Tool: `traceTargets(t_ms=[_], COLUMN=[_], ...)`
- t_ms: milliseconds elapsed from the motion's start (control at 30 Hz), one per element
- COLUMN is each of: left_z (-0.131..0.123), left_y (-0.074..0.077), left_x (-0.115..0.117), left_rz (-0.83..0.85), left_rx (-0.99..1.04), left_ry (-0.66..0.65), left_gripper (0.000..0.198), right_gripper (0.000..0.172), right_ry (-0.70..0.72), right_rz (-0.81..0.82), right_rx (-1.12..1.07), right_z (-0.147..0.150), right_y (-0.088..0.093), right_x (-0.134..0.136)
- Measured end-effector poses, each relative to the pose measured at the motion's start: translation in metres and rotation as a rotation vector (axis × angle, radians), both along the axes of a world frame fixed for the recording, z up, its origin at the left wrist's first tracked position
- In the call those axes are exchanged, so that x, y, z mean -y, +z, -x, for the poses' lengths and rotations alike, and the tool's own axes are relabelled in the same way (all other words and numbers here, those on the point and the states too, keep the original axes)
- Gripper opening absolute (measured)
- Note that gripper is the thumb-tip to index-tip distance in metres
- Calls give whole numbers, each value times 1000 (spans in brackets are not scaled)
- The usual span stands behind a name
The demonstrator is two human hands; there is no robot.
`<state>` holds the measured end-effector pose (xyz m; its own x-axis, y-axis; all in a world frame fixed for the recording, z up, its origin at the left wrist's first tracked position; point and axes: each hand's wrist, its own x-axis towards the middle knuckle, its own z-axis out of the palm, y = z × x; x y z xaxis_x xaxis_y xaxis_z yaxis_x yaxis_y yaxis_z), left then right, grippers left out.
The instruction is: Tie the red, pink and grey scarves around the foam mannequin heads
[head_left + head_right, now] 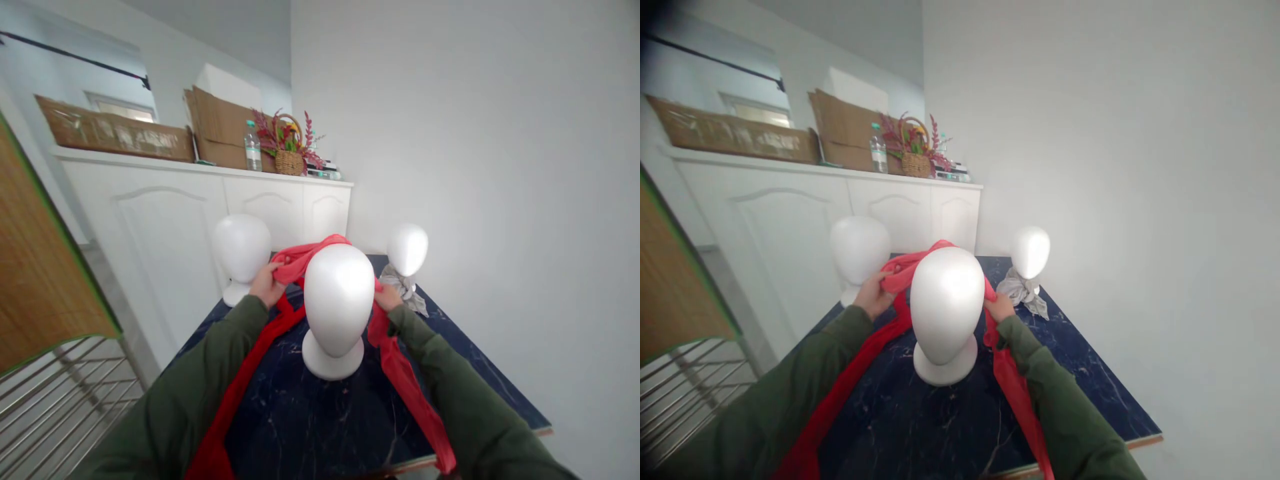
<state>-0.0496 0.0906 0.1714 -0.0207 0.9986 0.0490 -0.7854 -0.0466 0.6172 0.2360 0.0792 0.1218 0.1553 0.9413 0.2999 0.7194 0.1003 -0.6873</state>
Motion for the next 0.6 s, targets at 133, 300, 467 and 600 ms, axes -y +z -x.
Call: traceTargets(t_ms=[133, 300, 467, 600], left_z=[13, 31, 8, -18], left_y=[-47, -76, -103, -116], left_x=[16, 44, 82, 93], left_rz=[76, 181, 194, 12], left_rx=[-10, -61, -328, -622], left_ry=[-12, -230, -623, -779], left_gripper=[16, 19, 16, 18], right_gripper=[15, 18, 47, 40], right_ry=[56, 103, 191, 195], right_rz=[82, 124, 162, 112], right_rx=[-33, -141, -597, -908], right_z=[-2, -16, -3, 34], right_y=[-68, -100, -109, -113], right_x=[13, 26, 56, 83])
